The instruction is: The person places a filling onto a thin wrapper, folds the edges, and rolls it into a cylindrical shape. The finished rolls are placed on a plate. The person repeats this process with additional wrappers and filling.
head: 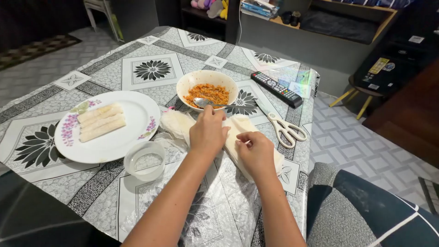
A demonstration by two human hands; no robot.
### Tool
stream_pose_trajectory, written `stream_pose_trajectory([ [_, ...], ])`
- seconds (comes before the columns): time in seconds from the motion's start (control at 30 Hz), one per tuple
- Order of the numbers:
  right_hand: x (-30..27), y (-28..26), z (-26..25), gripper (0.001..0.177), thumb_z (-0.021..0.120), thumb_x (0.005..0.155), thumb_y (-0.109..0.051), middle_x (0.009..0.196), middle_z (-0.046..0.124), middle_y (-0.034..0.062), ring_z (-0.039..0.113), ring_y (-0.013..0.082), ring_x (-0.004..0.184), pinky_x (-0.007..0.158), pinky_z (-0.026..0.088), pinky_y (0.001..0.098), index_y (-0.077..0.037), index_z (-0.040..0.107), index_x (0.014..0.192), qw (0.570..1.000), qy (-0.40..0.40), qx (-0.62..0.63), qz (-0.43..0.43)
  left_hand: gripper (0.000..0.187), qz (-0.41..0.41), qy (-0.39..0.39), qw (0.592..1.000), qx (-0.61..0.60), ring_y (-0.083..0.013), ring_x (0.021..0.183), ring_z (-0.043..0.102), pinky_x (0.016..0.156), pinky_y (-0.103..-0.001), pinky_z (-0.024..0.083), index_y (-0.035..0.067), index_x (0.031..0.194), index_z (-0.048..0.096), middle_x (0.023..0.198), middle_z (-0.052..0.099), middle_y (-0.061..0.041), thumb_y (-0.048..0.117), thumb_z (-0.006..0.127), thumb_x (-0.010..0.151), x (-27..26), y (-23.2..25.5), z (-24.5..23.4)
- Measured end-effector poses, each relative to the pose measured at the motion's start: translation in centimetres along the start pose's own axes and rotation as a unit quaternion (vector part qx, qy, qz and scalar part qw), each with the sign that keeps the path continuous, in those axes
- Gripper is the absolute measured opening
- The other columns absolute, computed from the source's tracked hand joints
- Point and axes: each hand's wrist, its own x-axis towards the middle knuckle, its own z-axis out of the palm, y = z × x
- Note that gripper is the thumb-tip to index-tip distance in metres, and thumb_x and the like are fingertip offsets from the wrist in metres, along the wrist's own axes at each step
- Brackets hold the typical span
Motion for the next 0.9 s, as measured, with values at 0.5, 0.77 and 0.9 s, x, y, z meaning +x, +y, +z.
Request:
stream_pose_trajectory([
  [0.5,0.1,-0.5,0.0,0.018,0.078,0.079,-0.013,0.084,0.076,0.0105,0.069,0.0164,0.063,0.061,0.056,0.0308,-0.002,0.078,0.094,1.000,-0.011,0.003,0.022,0.010,0.017,0.028,0.999,0.013,-0.0260,0.097,0.066,0.074,-0.042,0.056,0.013,0.080,0.072,0.095,0.063,-0.005,0.014,0.081,0.075,-0.1,-0.8,1.1],
  [0.77,0.2,-0.6,-0.7,0.054,0.079,0.077,-0.006,0.130,0.060,0.0118,0.052,0.0295,0.121,0.102,0.045,0.0409,-0.013,0.066,0.129,0.994,0.057,-0.033,-0.093,0.006,-0.076,-0.032,0.988,-0.129,-0.0251,0.081,0.073,0.071,-0.039,0.057,0.012,0.086,0.074,0.087,0.074,-0.005,0.017,0.076,0.082,0.1,0.4,-0.6],
  [0.9,0.3,-0.8,-0.7,0.056,0.076,0.079,-0.010,0.143,0.060,0.0012,0.046,0.0272,0.130,0.107,0.029,0.0489,-0.022,0.064,0.133,0.995,0.037,-0.072,-0.066,0.007,-0.011,0.026,0.988,-0.149,-0.0270,0.077,0.072,0.067,-0.039,0.055,0.006,0.081,0.073,0.088,0.073,-0.009,0.011,0.077,0.078,-0.3,0.6,-1.3],
])
